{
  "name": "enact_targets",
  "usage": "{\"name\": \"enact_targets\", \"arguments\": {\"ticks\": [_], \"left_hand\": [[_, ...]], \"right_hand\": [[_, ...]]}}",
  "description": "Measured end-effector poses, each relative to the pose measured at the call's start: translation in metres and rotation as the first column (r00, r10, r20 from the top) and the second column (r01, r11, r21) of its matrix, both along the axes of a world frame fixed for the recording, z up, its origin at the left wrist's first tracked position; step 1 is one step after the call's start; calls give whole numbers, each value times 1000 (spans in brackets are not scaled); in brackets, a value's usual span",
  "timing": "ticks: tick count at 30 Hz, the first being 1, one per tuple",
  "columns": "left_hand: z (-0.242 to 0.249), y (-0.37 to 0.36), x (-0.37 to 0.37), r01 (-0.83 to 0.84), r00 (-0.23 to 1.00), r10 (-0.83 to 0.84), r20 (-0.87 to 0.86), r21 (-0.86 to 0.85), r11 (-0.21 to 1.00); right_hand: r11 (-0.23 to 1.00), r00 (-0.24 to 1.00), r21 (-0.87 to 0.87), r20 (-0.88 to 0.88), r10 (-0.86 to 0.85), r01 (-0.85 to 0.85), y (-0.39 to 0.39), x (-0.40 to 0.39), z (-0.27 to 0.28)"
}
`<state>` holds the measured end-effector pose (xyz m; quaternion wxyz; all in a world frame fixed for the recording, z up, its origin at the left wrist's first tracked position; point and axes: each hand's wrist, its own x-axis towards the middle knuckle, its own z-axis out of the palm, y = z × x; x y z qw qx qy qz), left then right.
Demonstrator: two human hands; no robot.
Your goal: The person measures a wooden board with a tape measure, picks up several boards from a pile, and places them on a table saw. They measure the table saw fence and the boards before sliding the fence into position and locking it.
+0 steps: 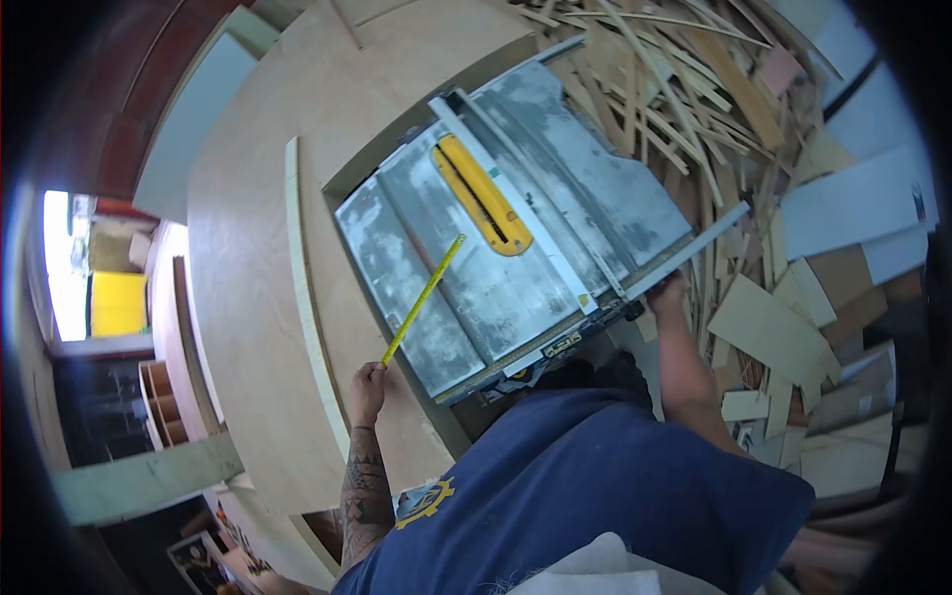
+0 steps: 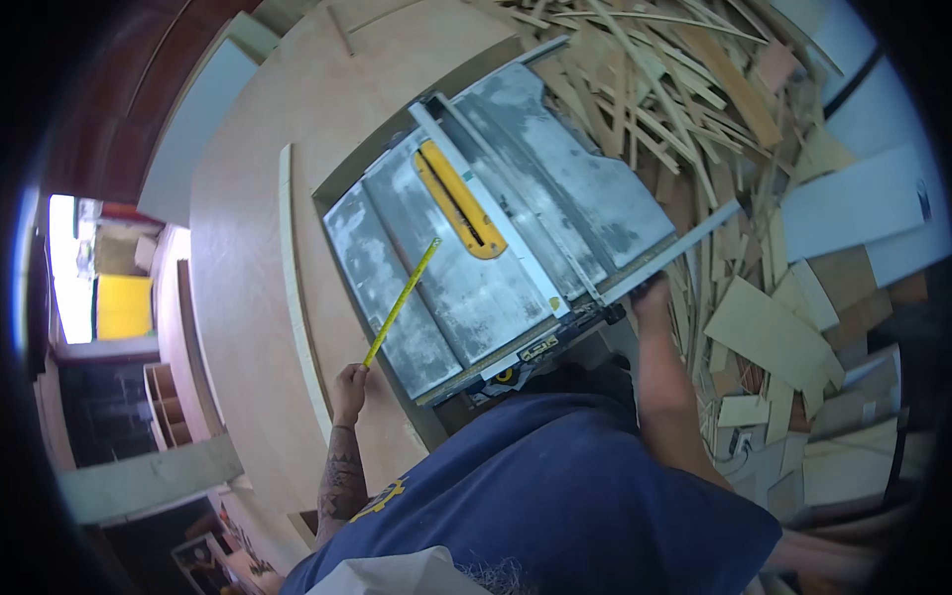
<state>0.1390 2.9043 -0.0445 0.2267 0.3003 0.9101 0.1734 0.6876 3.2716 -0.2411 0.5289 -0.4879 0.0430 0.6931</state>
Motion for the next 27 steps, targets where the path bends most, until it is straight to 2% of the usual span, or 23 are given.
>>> {"name": "enact_targets", "arguments": {"ticks": [1,2,3,5,7,9,10,11,12,13,15,16,17,18,19,20,21,22,23,24,25,26,27], "left_hand": [[-6,16,-7,53,997,-51,-53,23,998],[-12,30,-12,102,994,-101,-31,34,994],[-17,43,-19,161,985,-158,-68,43,986],[-28,59,-31,268,955,-258,-146,52,962],[-32,72,-39,305,939,-293,-179,42,951],[-22,82,-40,358,918,-350,-186,11,934],[-30,84,-49,391,910,-384,-159,14,920],[-40,87,-63,422,899,-417,-132,12,906],[-55,89,-80,441,896,-438,-77,19,897],[-65,92,-89,443,896,-443,-21,18,896],[-52,105,-73,458,889,-458,15,3,889],[-46,107,-67,412,911,-412,33,5,911],[-45,113,-60,430,902,-430,35,3,903],[-45,116,-55,428,904,-428,-6,35,903],[-44,116,-54,419,908,-416,-49,68,906],[-43,117,-53,415,910,-411,-54,69,907],[-43,120,-54,471,879,-462,-118,63,880],[-42,121,-55,523,843,-507,-181,51,851],[-42,121,-56,514,847,-497,-188,55,856],[-40,123,-55,515,847,-499,-182,53,856],[-40,123,-53,517,847,-502,-173,54,854],[-40,125,-52,517,848,-500,-177,65,854],[-39,126,-52,517,848,-500,-179,69,853]], "right_hand": [[986,968,-119,209,136,-113,-28,3,-12],[978,931,-56,299,211,-203,-63,3,-30],[988,941,-2,304,151,-157,-89,-17,-18],[966,902,111,396,173,-234,-135,-52,41],[939,788,222,610,76,-263,-138,-65,33],[913,281,125,960,-11,-388,-138,-62,5],[930,609,3,756,238,-367,-137,-55,13],[923,845,-81,379,377,-376,-127,-47,23],[924,935,-198,76,347,-327,-112,-40,27],[900,938,-300,-236,252,-317,-104,-32,29],[867,873,-216,-314,374,-449,-104,-19,35],[879,884,-220,-314,346,-423,-105,-29,39],[919,920,-216,148,364,-329,-110,-45,43],[951,756,-173,577,309,-256,-116,-56,44],[951,758,-174,575,307,-254,-124,-61,34],[967,588,-6,793,158,-253,-129,-66,24],[942,382,162,923,-39,-293,-130,-70,8],[937,345,22,932,107,-350,-125,-66,5],[932,348,29,932,105,-360,-115,-59,1],[940,789,-151,513,339,-306,-101,-48,13],[874,933,-328,-118,339,-359,-91,-36,20],[877,880,-228,-335,338,-423,-90,-27,-23],[878,880,-224,-333,338,-423,-92,-27,-5]]}}
